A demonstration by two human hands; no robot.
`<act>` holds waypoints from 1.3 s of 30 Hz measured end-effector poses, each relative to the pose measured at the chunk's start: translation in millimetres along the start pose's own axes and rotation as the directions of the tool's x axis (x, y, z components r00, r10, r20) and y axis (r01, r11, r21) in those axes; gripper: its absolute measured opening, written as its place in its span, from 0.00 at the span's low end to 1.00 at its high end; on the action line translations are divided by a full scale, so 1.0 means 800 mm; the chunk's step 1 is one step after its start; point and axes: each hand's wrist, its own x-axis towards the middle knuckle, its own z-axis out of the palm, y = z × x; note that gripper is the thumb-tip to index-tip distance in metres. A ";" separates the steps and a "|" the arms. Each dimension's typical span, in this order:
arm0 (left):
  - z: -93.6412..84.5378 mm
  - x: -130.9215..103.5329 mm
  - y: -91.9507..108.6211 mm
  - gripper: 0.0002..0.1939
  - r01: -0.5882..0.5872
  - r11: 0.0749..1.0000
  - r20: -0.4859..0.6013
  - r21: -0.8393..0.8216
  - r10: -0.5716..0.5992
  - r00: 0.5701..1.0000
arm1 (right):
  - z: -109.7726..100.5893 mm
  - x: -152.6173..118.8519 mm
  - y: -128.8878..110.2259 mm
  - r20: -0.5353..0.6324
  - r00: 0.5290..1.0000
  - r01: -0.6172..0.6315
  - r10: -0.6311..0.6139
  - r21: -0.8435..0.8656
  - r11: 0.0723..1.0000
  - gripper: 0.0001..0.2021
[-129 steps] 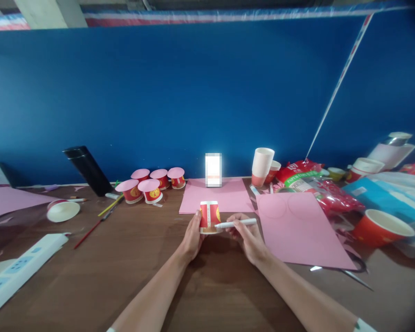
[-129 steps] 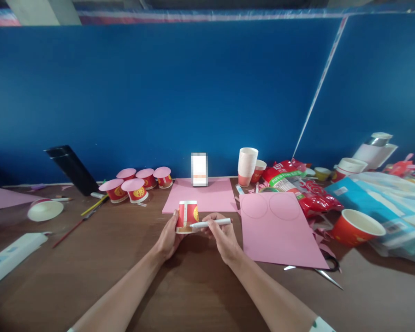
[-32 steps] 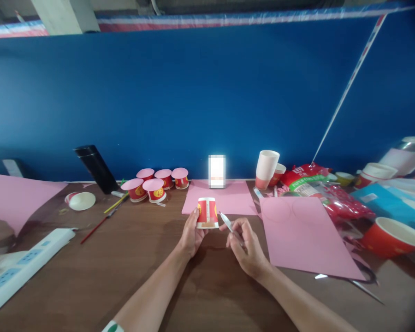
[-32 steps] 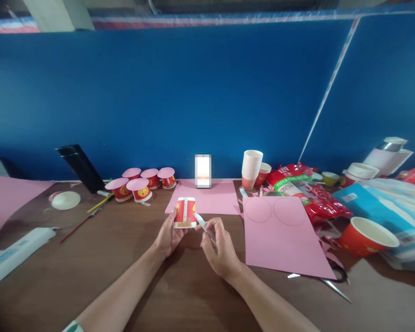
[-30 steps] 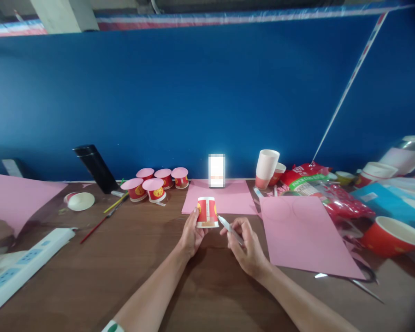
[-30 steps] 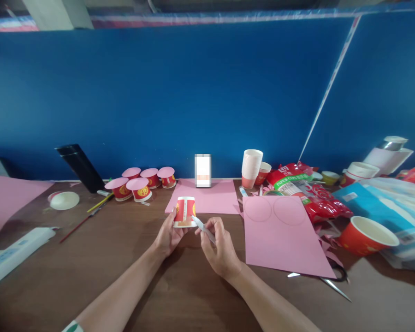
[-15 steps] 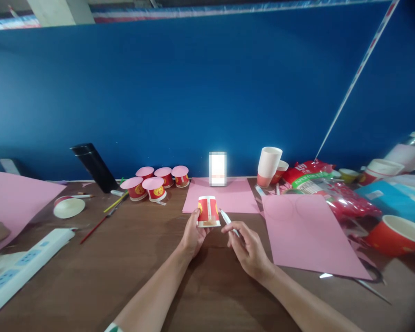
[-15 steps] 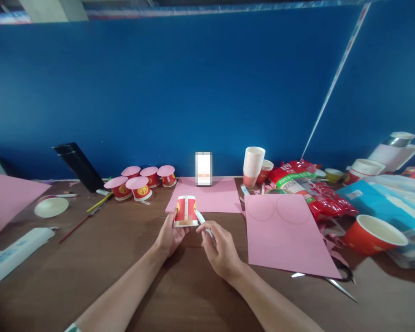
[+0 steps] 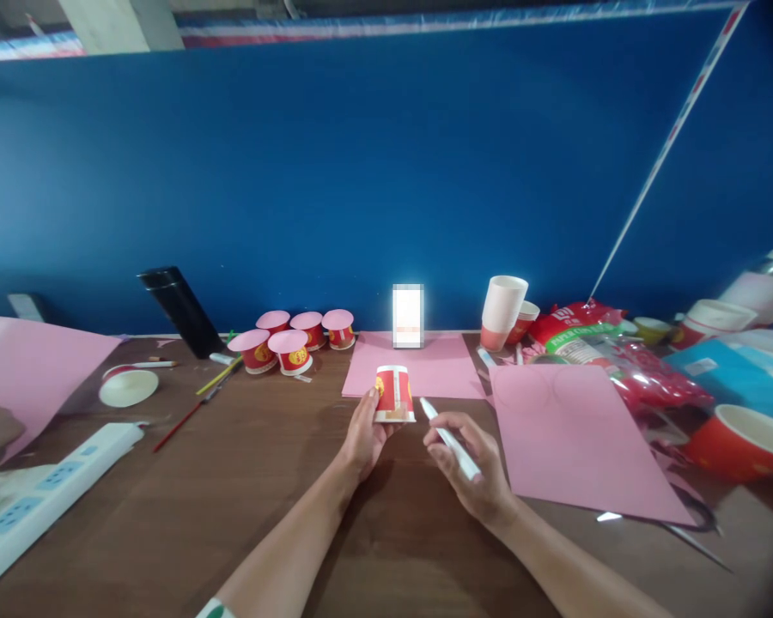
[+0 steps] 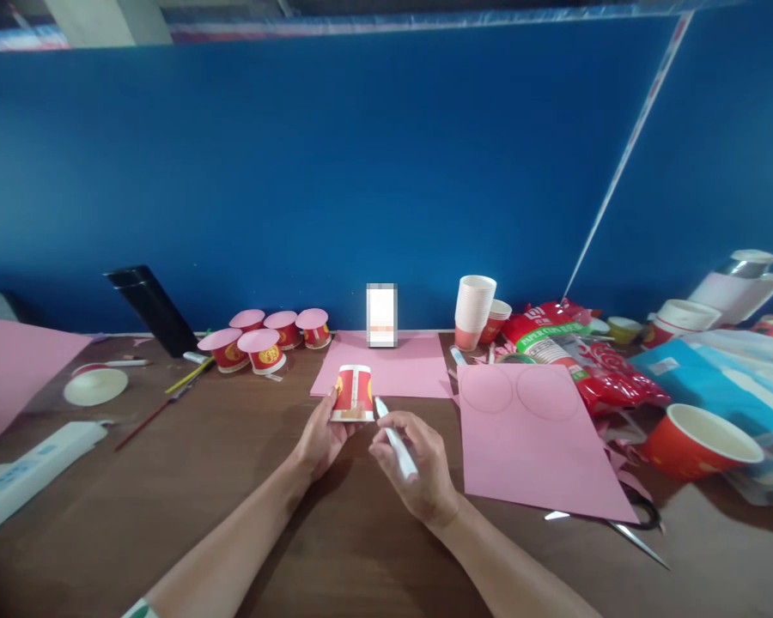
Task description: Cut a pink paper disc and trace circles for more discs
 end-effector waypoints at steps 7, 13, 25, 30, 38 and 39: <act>0.002 -0.001 0.001 0.18 0.019 1.000 0.002 0.009 -0.019 1.000 | 0.000 -0.001 -0.006 0.003 0.998 -0.062 0.062 0.052 0.997 0.12; 0.003 -0.003 0.003 0.19 0.025 1.000 0.002 0.019 -0.025 1.000 | 0.001 0.003 -0.003 0.005 0.989 -0.145 0.145 0.108 0.984 0.09; 0.003 -0.003 0.001 0.18 0.010 1.000 0.048 0.017 -0.010 0.999 | 0.004 0.004 0.004 0.039 0.974 -0.227 0.223 0.184 0.957 0.12; 0.002 -0.001 0.000 0.18 0.019 1.000 0.029 0.018 -0.020 0.999 | 0.005 0.007 -0.003 0.033 0.985 -0.171 0.169 0.073 0.983 0.12; -0.001 0.000 -0.003 0.17 0.010 1.000 0.042 0.011 -0.011 0.999 | 0.005 0.011 -0.009 0.048 0.986 -0.164 0.161 0.066 0.984 0.11; -0.001 0.000 -0.003 0.17 0.013 1.000 0.040 0.011 -0.013 0.999 | 0.005 0.011 -0.009 0.048 0.986 -0.161 0.158 0.065 0.985 0.11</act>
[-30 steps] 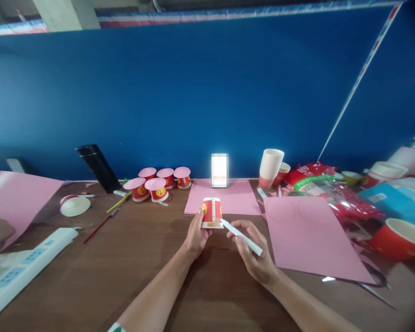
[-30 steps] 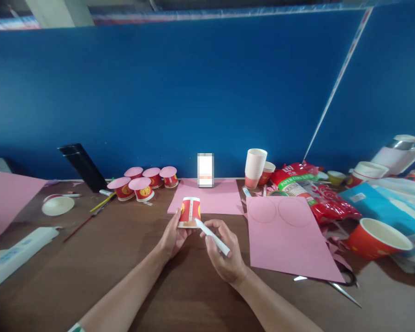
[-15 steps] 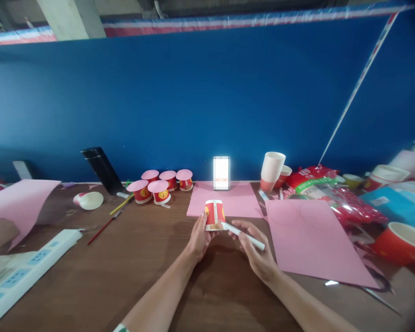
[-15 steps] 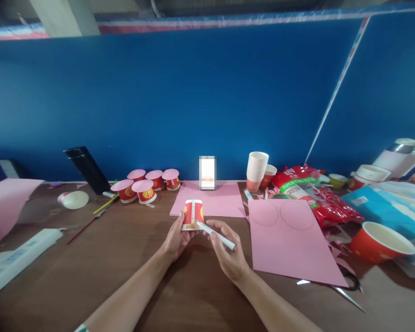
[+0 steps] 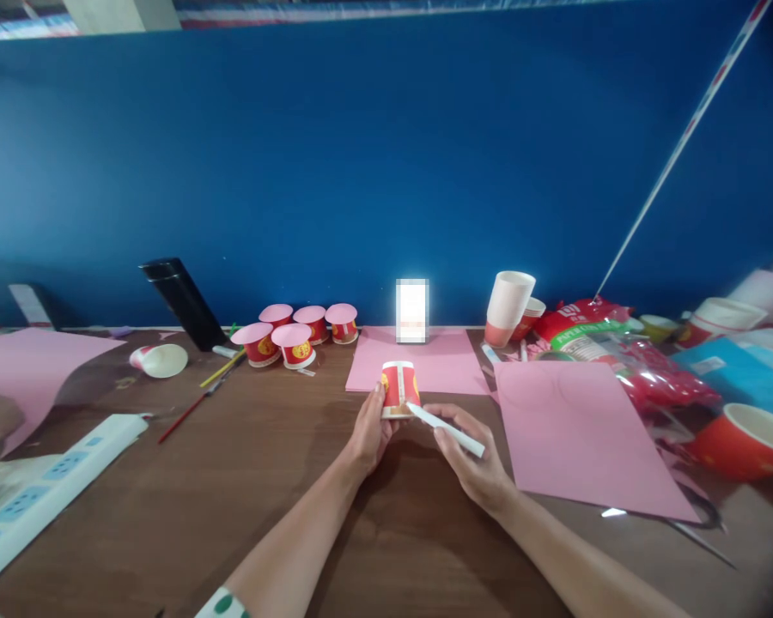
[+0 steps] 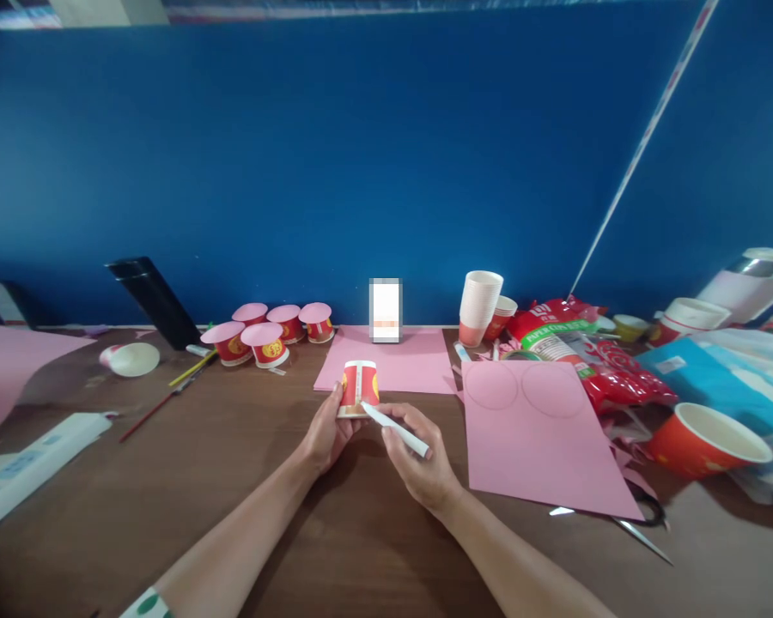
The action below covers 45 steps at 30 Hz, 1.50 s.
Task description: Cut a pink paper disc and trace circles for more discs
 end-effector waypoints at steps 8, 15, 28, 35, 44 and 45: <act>-0.001 0.000 0.000 0.21 -0.007 1.000 0.024 -0.010 0.008 1.000 | -0.001 0.000 0.006 0.006 1.000 -0.030 0.030 -0.014 0.999 0.13; 0.000 0.000 0.000 0.19 0.003 1.000 -0.014 -0.003 -0.003 1.000 | 0.001 0.001 -0.002 0.045 0.999 -0.009 0.010 -0.028 1.000 0.11; 0.008 -0.004 0.006 0.20 0.021 1.000 -0.005 0.003 -0.021 1.000 | -0.003 0.002 -0.001 0.058 0.997 -0.046 0.048 -0.021 0.999 0.11; 0.007 -0.003 0.005 0.21 0.013 1.000 0.001 0.004 -0.013 1.000 | -0.004 0.005 0.002 0.023 0.996 -0.083 0.082 0.011 0.997 0.12; 0.008 -0.005 0.006 0.20 0.033 0.999 -0.010 -0.022 -0.033 0.999 | -0.004 0.005 0.011 0.018 0.992 -0.128 0.127 0.107 0.986 0.13; 0.008 -0.005 0.007 0.20 0.033 0.999 -0.012 -0.023 -0.034 0.999 | -0.004 0.005 0.011 0.023 0.991 -0.136 0.134 0.115 0.984 0.13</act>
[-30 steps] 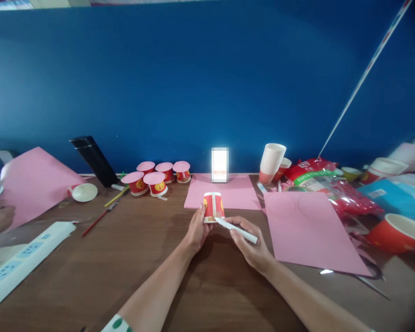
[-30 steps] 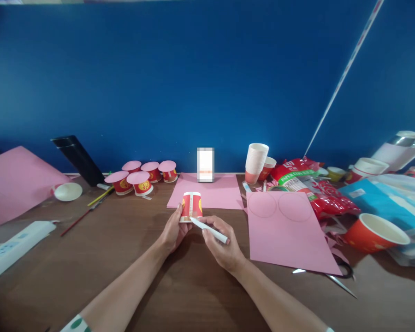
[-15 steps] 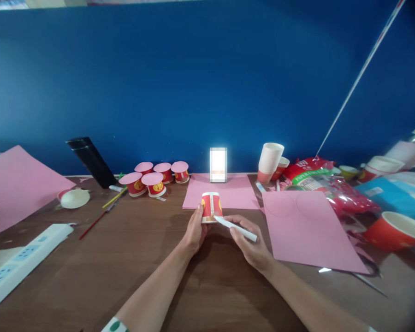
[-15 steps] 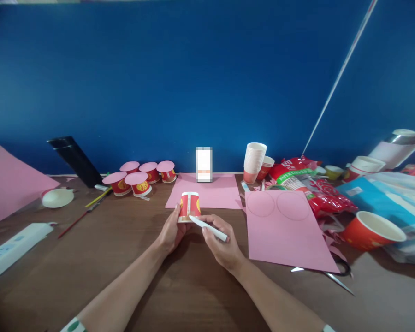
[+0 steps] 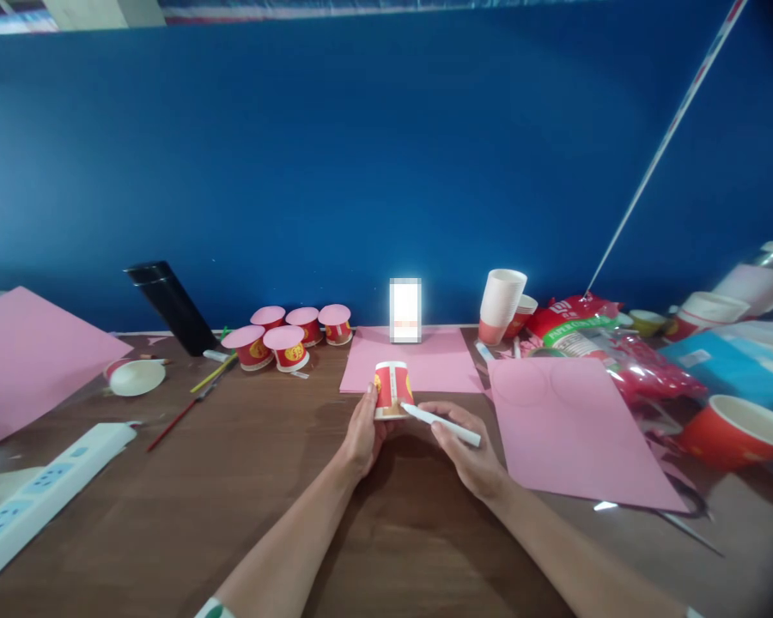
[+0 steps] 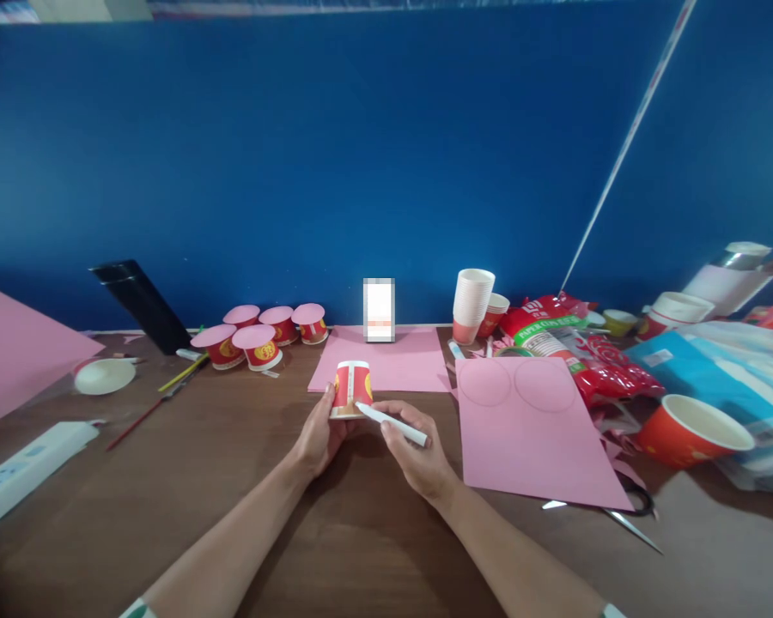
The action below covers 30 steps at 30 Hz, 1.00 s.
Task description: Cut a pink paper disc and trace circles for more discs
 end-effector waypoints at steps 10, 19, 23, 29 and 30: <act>0.001 0.000 0.000 0.24 0.030 0.999 0.004 -0.013 -0.030 1.000 | 0.000 0.001 0.000 0.003 1.000 0.009 -0.009 0.014 1.000 0.13; -0.001 0.002 -0.001 0.23 0.018 1.000 0.005 -0.018 -0.017 1.000 | -0.002 0.001 0.002 0.032 0.999 0.011 -0.012 0.005 1.000 0.12; 0.000 0.001 0.000 0.20 0.007 1.000 0.004 -0.008 -0.007 1.000 | 0.000 0.000 -0.002 0.028 1.000 0.013 -0.013 -0.007 1.000 0.12; -0.001 0.001 -0.001 0.19 -0.010 1.000 -0.009 0.017 0.010 1.000 | 0.002 -0.002 -0.008 0.040 0.998 0.040 -0.038 -0.062 0.997 0.12; -0.001 0.001 -0.002 0.19 -0.014 1.000 -0.004 0.017 0.014 1.000 | 0.001 -0.003 -0.007 0.018 0.999 0.044 -0.043 -0.062 0.997 0.12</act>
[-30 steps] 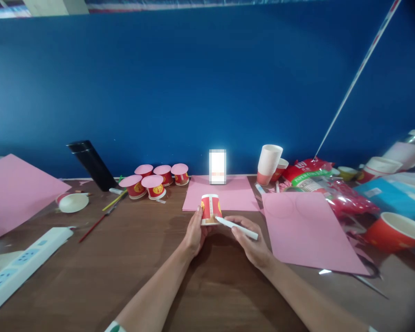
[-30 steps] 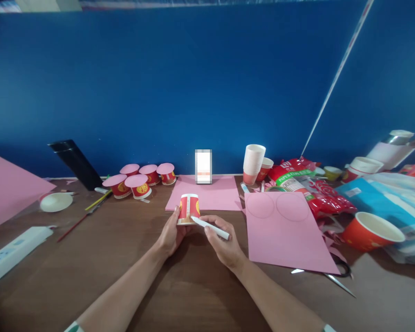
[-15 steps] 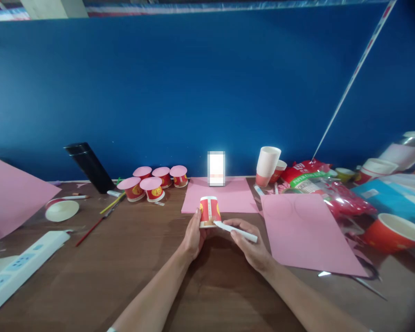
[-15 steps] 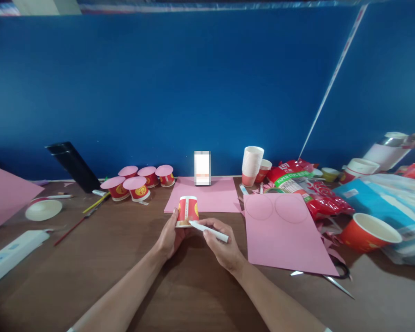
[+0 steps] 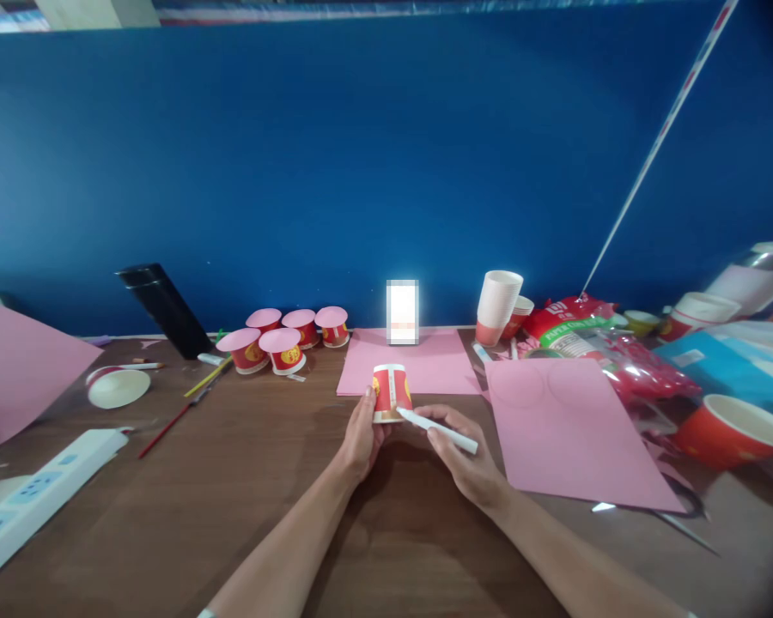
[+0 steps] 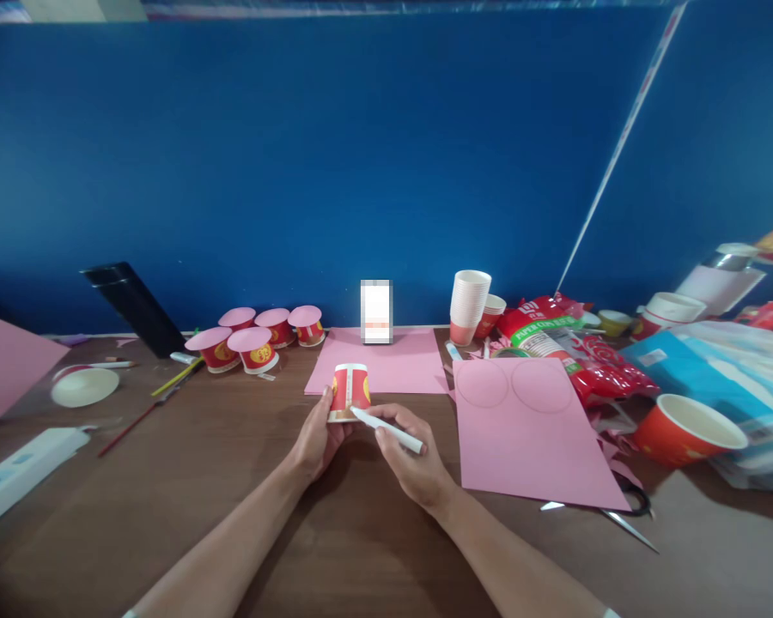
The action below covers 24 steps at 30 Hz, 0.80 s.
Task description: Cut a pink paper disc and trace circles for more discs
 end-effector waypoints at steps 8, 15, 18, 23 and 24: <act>0.001 -0.001 -0.002 0.20 -0.024 1.000 0.029 -0.001 0.024 0.999 | 0.000 0.000 0.007 -0.033 0.999 0.004 -0.004 -0.017 1.000 0.12; 0.001 -0.001 -0.001 0.15 -0.017 1.000 0.025 0.021 0.016 1.000 | 0.005 -0.001 0.002 0.021 0.997 0.069 -0.068 -0.039 0.997 0.10; -0.001 0.000 -0.003 0.15 -0.016 0.999 0.022 0.035 0.016 1.000 | 0.004 -0.001 0.005 -0.009 0.998 0.057 -0.057 -0.014 0.998 0.11; -0.003 0.001 -0.004 0.18 -0.031 0.999 0.038 0.023 0.030 0.999 | 0.002 0.001 0.010 -0.041 0.999 0.004 -0.003 0.014 1.000 0.11; -0.003 0.001 -0.004 0.18 -0.028 0.999 0.037 0.020 0.027 0.999 | 0.002 0.001 0.009 -0.042 0.999 0.006 -0.006 0.010 1.000 0.11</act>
